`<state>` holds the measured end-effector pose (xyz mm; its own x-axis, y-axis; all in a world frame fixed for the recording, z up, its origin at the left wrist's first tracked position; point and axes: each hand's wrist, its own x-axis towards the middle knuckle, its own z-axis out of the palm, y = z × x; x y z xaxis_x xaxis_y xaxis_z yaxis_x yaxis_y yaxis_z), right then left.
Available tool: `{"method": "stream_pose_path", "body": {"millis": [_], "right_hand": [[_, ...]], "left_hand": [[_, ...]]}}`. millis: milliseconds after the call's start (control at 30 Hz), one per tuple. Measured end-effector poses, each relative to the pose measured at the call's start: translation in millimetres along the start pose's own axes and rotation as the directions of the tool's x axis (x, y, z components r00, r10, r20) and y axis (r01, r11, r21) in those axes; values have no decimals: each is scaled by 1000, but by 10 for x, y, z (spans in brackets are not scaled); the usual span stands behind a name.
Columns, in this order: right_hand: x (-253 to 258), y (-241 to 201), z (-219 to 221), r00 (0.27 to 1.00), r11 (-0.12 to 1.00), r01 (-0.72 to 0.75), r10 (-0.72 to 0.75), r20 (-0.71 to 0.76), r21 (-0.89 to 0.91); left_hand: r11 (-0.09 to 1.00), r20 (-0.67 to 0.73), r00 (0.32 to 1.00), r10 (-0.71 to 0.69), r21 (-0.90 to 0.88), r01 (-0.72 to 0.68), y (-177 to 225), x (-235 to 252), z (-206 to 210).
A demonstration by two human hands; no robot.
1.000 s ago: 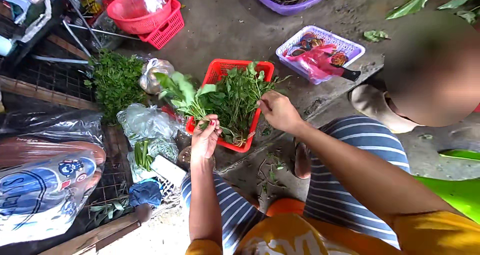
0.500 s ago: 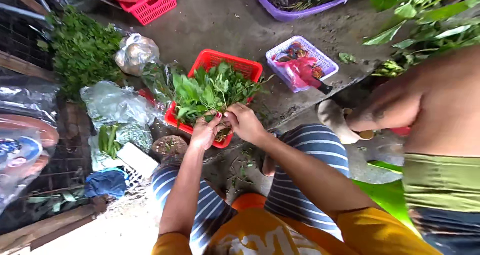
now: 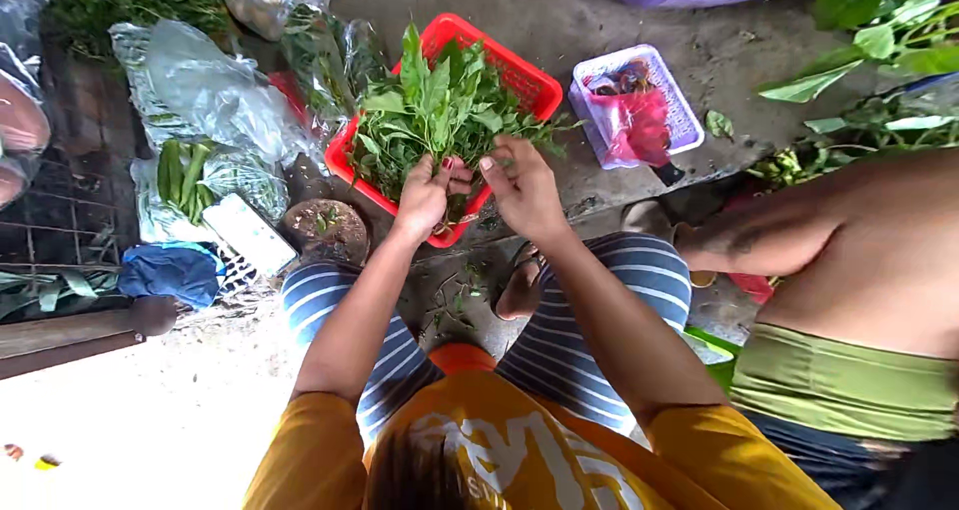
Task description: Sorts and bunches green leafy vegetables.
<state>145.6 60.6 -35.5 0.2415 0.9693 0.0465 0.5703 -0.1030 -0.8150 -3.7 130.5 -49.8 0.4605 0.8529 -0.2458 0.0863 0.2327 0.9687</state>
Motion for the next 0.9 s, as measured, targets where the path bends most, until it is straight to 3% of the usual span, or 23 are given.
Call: {"method": "stream_pose_path", "body": {"millis": [100,167,233,300,400,500,567,633,700,733,800,833,900], "right_hand": [[7,-144,100,994,925,-105,104,21,365],[24,-160,182,993,863,-113,120,16,493],[69,-127,237,986,789,-103,162,-43,606],[126,-127,184,969,701,-138,240,-49,700],[189,-105,22,956,584,-117,286,-68,804],[192,-113,-116,934,491,-140,354,-50,860],[176,-108,-158,932,466,-139,359,-43,874],[163,-101,-204,935,465,-124,350,-53,876],[155,-74,-285,937,483,-97,340,-84,870],[153,-60,-339,935,499,-78,336,-109,863],[156,-32,-438,925,515,-31,339,-171,856],[152,-22,-482,920,523,-17,342,-191,852],[138,1,-537,915,544,-2,339,-218,839]], "left_hand": [[962,96,995,21,270,-46,54,-85,74],[892,184,983,-3,445,-81,78,-144,162],[859,254,967,-8,497,-123,66,-174,197],[899,283,959,-5,421,-120,68,-174,164],[985,274,962,-6,169,-42,102,-177,92],[999,259,966,-19,-31,28,87,-167,53],[999,249,968,-25,-39,36,96,-169,34],[994,258,966,13,99,-40,88,-177,13],[879,437,899,-21,437,-191,89,-239,-56],[762,552,822,-144,591,-263,127,-304,-73],[546,595,667,-448,773,-323,247,-432,-8],[503,561,674,-480,806,-312,263,-460,19],[507,467,833,-295,816,-278,214,-449,-20]]}}
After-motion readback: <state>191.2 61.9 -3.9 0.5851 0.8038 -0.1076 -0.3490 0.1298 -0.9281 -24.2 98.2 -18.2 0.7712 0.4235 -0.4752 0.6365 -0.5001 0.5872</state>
